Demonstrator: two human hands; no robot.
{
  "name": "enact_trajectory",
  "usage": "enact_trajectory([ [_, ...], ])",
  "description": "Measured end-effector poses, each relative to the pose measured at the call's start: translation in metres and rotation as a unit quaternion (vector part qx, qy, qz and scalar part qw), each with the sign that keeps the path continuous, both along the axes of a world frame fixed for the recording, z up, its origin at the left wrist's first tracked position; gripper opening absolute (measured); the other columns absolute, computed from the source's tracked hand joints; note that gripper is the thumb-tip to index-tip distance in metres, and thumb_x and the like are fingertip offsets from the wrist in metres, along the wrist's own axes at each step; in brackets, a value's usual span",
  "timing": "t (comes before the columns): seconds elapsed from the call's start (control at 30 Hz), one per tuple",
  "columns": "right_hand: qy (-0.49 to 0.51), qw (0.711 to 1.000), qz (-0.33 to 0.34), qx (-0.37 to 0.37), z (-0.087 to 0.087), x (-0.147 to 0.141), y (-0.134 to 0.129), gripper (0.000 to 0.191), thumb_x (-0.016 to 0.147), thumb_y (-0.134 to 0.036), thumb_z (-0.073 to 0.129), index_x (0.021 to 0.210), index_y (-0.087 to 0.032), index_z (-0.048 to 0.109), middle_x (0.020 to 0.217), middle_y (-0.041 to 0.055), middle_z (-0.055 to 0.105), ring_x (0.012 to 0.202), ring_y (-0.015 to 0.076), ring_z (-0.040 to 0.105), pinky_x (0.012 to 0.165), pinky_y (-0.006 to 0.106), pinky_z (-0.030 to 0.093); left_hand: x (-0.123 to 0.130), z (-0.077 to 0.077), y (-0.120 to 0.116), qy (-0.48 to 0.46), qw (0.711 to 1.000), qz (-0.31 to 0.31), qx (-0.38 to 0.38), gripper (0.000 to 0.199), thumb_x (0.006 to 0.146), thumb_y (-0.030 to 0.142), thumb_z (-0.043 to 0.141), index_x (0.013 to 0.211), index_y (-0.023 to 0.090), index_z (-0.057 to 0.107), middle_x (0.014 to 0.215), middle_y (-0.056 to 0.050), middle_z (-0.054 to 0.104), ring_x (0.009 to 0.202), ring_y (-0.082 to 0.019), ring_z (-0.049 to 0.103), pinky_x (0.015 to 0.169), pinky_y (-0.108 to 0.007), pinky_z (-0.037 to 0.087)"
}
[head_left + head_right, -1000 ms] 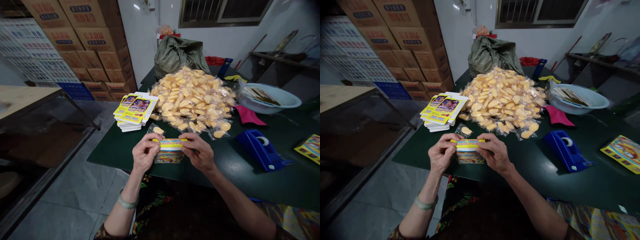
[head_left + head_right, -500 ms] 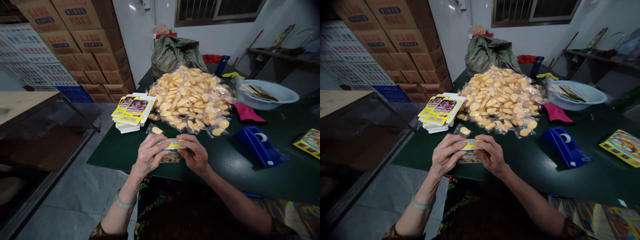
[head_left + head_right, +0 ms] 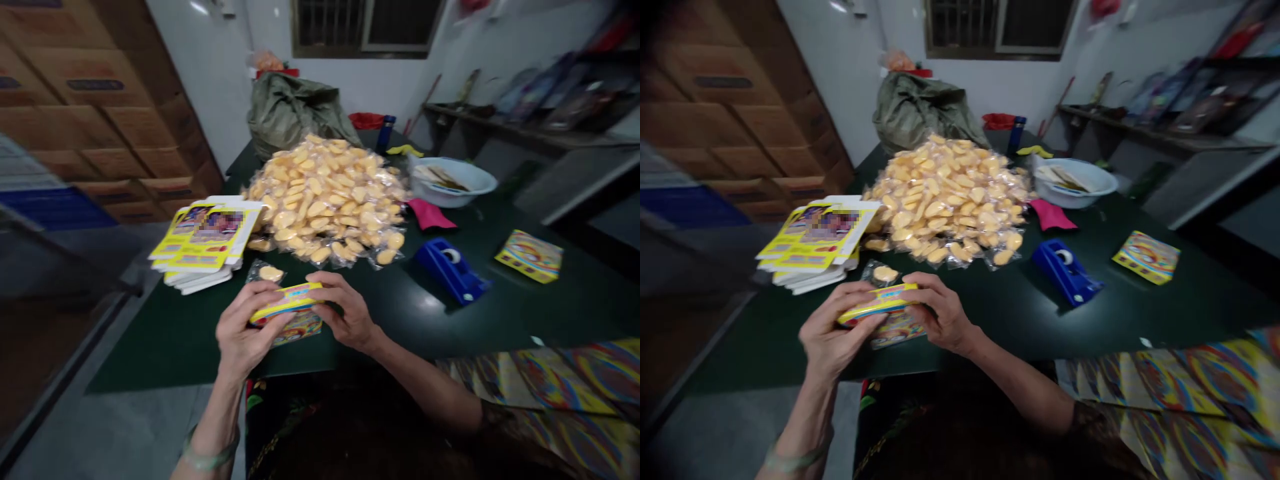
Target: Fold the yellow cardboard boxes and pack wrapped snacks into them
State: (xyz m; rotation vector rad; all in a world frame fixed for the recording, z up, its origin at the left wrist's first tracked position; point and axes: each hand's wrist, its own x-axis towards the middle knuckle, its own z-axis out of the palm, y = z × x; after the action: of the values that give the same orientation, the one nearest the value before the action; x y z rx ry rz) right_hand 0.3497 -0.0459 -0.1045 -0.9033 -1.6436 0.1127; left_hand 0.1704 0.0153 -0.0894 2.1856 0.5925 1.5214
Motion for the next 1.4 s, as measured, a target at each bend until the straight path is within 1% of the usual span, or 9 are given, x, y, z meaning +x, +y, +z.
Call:
enact_trajectory([
  [0.1, -0.018, 0.984, -0.164, -0.069, 0.001, 0.049, -0.014, 0.030, 0.081, -0.031, 0.062, 0.111, -0.027, 0.059, 0.116, 0.0084, 0.062, 0.089, 0.0218, 0.065, 0.069, 0.036, 0.056, 0.013, -0.003, -0.003, -0.037, 0.994, 0.091, 0.040, 0.027, 0.067, 0.008, 0.076, 0.091, 0.019, 0.068, 0.092, -0.004, 0.066, 0.079, -0.014, 0.063, 0.068, -0.025, 0.051],
  [0.27, 0.062, 0.876, -0.446, -0.172, 0.008, 0.182, -0.065, 0.017, 0.081, -0.032, 0.053, 0.075, -0.019, 0.062, 0.074, 0.0056, 0.061, 0.066, 0.0172, 0.054, 0.063, 0.032, 0.045, 0.032, -0.013, -0.003, -0.047, 0.985, 0.134, 0.098, 0.030, 0.065, 0.011, 0.078, 0.092, 0.017, 0.068, 0.090, -0.006, 0.066, 0.078, -0.015, 0.063, 0.065, -0.026, 0.051],
  [0.37, 0.086, 0.822, -0.456, -0.329, 0.014, 0.246, -0.090, 0.015, 0.070, -0.027, 0.063, 0.060, -0.017, 0.062, 0.059, 0.0022, 0.058, 0.056, 0.0135, 0.048, 0.056, 0.027, 0.040, 0.036, -0.017, -0.001, -0.044, 0.984, 0.134, 0.106, 0.029, 0.065, 0.012, 0.078, 0.092, 0.016, 0.067, 0.090, -0.007, 0.065, 0.078, -0.016, 0.063, 0.064, -0.026, 0.051],
  [0.47, 0.106, 0.791, -0.390, -0.459, 0.017, 0.276, -0.101, 0.019, 0.063, -0.026, 0.071, 0.051, -0.015, 0.061, 0.045, -0.0018, 0.051, 0.046, 0.0089, 0.041, 0.046, 0.022, 0.032, 0.035, -0.018, 0.000, -0.045, 0.984, 0.130, 0.116, 0.030, 0.065, 0.011, 0.079, 0.092, 0.014, 0.067, 0.090, -0.008, 0.065, 0.077, -0.016, 0.063, 0.065, -0.027, 0.051],
  [0.63, 0.173, 0.750, -0.318, -0.554, 0.019, 0.283, -0.103, 0.016, 0.059, -0.026, 0.075, 0.057, -0.014, 0.066, 0.046, -0.0022, 0.050, 0.042, 0.0062, 0.038, 0.035, 0.016, 0.024, 0.035, -0.017, 0.000, -0.052, 0.983, 0.126, 0.125, 0.032, 0.065, 0.010, 0.079, 0.094, 0.015, 0.067, 0.090, -0.008, 0.065, 0.078, -0.017, 0.063, 0.067, -0.029, 0.051],
  [0.87, 0.329, 0.723, -0.343, -0.501, 0.012, 0.274, -0.103, 0.012, 0.064, -0.012, 0.071, 0.061, -0.015, 0.060, 0.051, -0.0016, 0.054, 0.044, 0.0075, 0.048, 0.046, 0.023, 0.052, 0.037, -0.018, 0.002, -0.061, 0.984, 0.118, 0.119, 0.033, 0.064, 0.012, 0.079, 0.095, 0.018, 0.067, 0.090, -0.006, 0.065, 0.078, -0.019, 0.063, 0.066, -0.032, 0.052],
  [1.03, 0.416, 0.728, -0.363, -0.406, 0.007, 0.264, -0.115, 0.011, 0.076, -0.011, 0.062, 0.068, -0.016, 0.057, 0.060, 0.0009, 0.059, 0.052, 0.0099, 0.057, 0.057, 0.027, 0.057, 0.036, -0.022, 0.003, -0.063, 0.986, 0.116, 0.103, 0.037, 0.063, 0.011, 0.079, 0.097, 0.019, 0.067, 0.092, -0.007, 0.065, 0.080, -0.019, 0.063, 0.068, -0.034, 0.051],
  [1.17, 0.448, 0.736, -0.368, -0.351, -0.009, 0.255, -0.125, 0.016, 0.071, -0.007, 0.064, 0.064, -0.017, 0.053, 0.060, 0.0013, 0.059, 0.059, 0.0118, 0.061, 0.066, 0.030, 0.060, 0.034, -0.024, 0.003, -0.061, 0.987, 0.117, 0.093, 0.040, 0.063, 0.011, 0.079, 0.100, 0.021, 0.067, 0.093, -0.006, 0.065, 0.081, -0.020, 0.063, 0.069, -0.035, 0.051],
  [1.4, 0.373, 0.743, -0.417, -0.367, -0.038, 0.255, -0.123, 0.013, 0.064, -0.016, 0.062, 0.058, -0.019, 0.051, 0.057, 0.0006, 0.054, 0.058, 0.0132, 0.056, 0.056, 0.028, 0.055, 0.037, -0.021, 0.002, -0.056, 0.986, 0.123, 0.094, 0.034, 0.066, 0.011, 0.077, 0.097, 0.019, 0.067, 0.091, -0.007, 0.065, 0.081, -0.019, 0.062, 0.069, -0.034, 0.051],
])
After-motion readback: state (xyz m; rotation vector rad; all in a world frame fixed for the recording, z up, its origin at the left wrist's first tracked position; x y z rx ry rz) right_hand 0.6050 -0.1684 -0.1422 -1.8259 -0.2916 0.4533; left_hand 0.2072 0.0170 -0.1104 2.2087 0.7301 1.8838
